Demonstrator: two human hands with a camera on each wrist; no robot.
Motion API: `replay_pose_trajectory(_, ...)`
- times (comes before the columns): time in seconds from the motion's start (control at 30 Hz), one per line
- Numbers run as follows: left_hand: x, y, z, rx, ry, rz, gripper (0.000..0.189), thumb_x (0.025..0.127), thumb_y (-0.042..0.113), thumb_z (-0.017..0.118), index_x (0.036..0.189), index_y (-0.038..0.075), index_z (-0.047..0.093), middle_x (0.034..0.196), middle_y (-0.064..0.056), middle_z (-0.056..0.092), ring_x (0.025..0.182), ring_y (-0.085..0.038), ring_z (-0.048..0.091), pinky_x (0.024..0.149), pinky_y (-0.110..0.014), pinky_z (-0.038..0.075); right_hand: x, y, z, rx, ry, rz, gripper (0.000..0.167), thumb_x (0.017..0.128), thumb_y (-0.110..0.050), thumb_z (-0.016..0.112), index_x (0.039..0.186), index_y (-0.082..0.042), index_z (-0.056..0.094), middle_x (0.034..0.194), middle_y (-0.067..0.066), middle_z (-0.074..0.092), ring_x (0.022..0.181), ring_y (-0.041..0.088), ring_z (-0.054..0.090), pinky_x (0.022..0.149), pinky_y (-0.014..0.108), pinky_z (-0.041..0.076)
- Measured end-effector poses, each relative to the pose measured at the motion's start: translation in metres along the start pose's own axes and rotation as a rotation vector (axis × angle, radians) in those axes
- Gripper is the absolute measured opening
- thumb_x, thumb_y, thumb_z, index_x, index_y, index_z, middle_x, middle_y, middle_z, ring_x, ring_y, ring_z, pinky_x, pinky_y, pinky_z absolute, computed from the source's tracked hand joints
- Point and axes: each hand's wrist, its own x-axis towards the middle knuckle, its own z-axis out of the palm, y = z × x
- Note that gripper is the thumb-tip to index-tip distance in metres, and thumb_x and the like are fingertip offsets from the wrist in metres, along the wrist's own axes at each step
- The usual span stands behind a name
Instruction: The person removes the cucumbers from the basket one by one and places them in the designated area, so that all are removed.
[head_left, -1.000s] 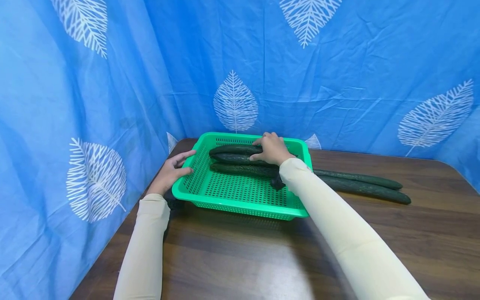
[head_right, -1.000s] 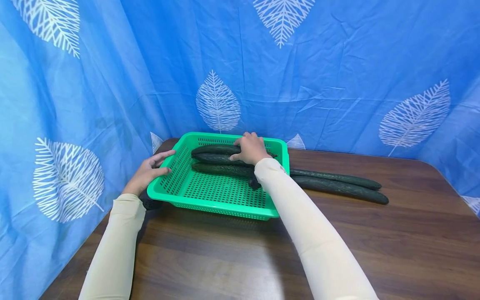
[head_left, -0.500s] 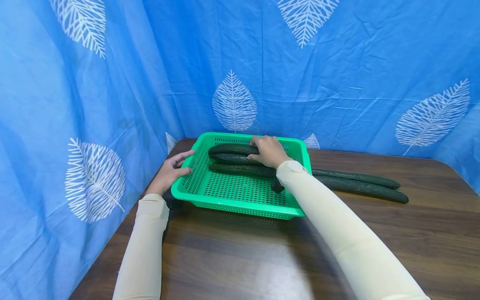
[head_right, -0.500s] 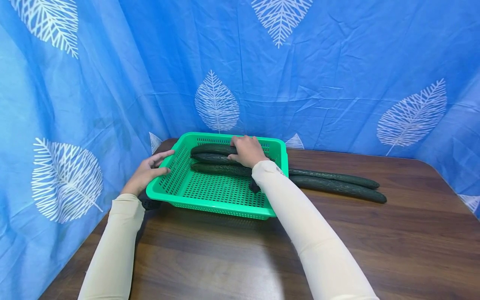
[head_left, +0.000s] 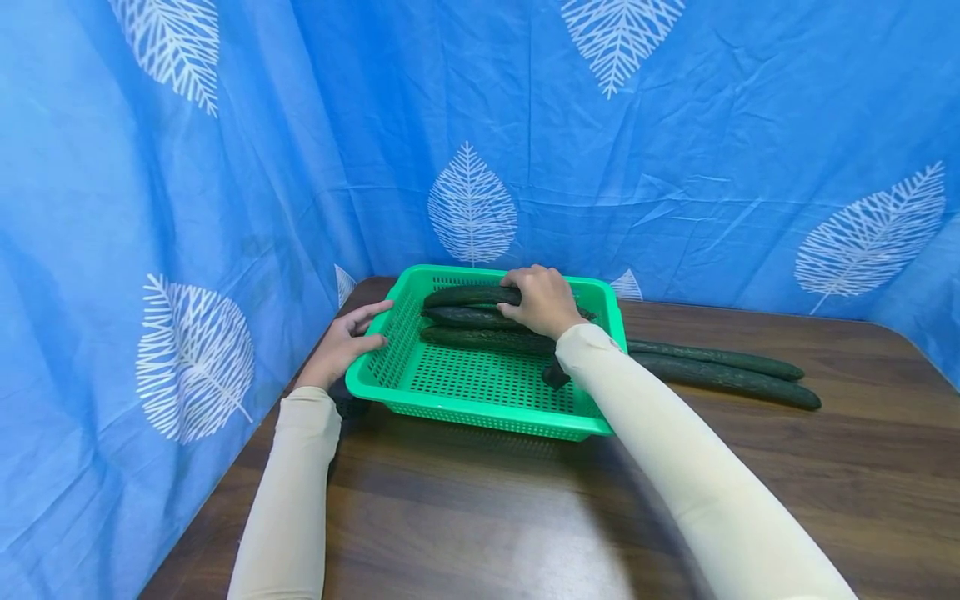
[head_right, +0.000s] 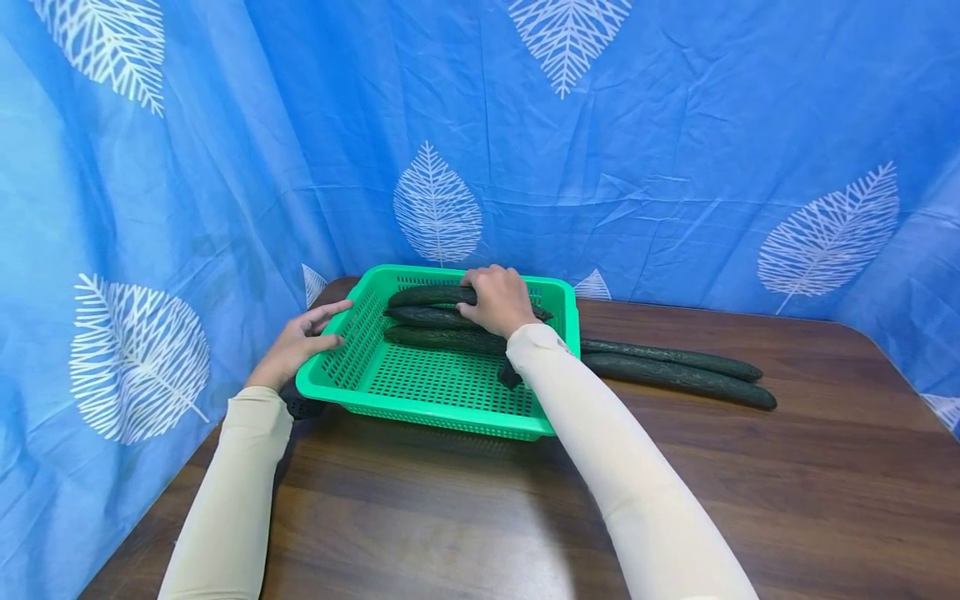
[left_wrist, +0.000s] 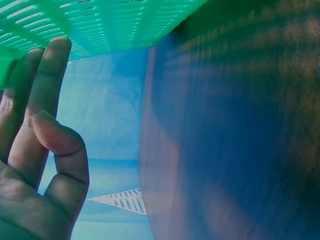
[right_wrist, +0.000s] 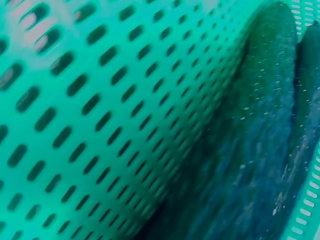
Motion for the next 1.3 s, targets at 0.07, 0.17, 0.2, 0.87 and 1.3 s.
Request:
replay_pose_trajectory(0.07, 0.0, 0.0, 0.0, -0.002, -0.003, 0.007, 0.07, 0.1, 0.007, 0.064, 0.167, 0.011, 0.044, 0.158, -0.026, 0.053, 0.096, -0.009, 0.067, 0.077, -0.026, 0.058, -0.001, -0.001, -0.003, 0.014, 0.019, 0.022, 0.038, 0.095, -0.027, 0.086, 0.125, -0.004, 0.08, 0.119, 0.015, 0.079, 0.104, 0.036, 0.071, 0.094, 0.053, 0.056)
replay_pose_trajectory(0.17, -0.001, 0.0, 0.0, 0.001, -0.004, 0.014, 0.07, 0.1, 0.007, 0.064, 0.167, 0.011, 0.044, 0.159, -0.026, 0.052, 0.096, -0.009, 0.067, 0.077, -0.025, 0.057, -0.004, -0.002, -0.006, 0.035, 0.037, 0.056, 0.038, 0.095, -0.027, 0.086, 0.124, -0.005, 0.081, 0.117, 0.015, 0.079, 0.101, 0.035, 0.071, 0.092, 0.052, 0.056)
replay_pose_trajectory(0.2, -0.001, 0.0, 0.0, 0.003, -0.004, 0.015, 0.07, 0.1, 0.007, 0.064, 0.167, 0.011, 0.044, 0.159, -0.026, 0.052, 0.096, -0.009, 0.066, 0.077, -0.025, 0.057, -0.004, -0.003, -0.008, 0.043, 0.043, 0.064, 0.037, 0.094, -0.028, 0.086, 0.124, -0.005, 0.081, 0.117, 0.015, 0.079, 0.101, 0.035, 0.071, 0.091, 0.052, 0.056)
replay_pose_trajectory(0.87, -0.002, -0.002, 0.001, 0.032, 0.007, 0.027, 0.071, 0.099, 0.008, 0.064, 0.167, 0.012, 0.044, 0.164, -0.021, 0.048, 0.104, -0.014, 0.063, 0.08, -0.026, 0.055, -0.025, -0.009, -0.039, 0.252, 0.088, 0.086, 0.037, 0.091, -0.022, 0.088, 0.122, -0.003, 0.082, 0.119, 0.016, 0.079, 0.105, 0.035, 0.074, 0.091, 0.052, 0.058)
replay_pose_trajectory(1.3, -0.003, -0.001, 0.001, 0.014, 0.006, 0.015, 0.07, 0.1, 0.008, 0.064, 0.167, 0.012, 0.044, 0.161, -0.023, 0.051, 0.096, -0.012, 0.066, 0.076, -0.027, 0.057, -0.043, -0.008, -0.069, 0.369, 0.065, 0.115, 0.036, 0.087, -0.019, 0.092, 0.118, -0.003, 0.083, 0.115, 0.015, 0.08, 0.105, 0.033, 0.073, 0.094, 0.053, 0.056)
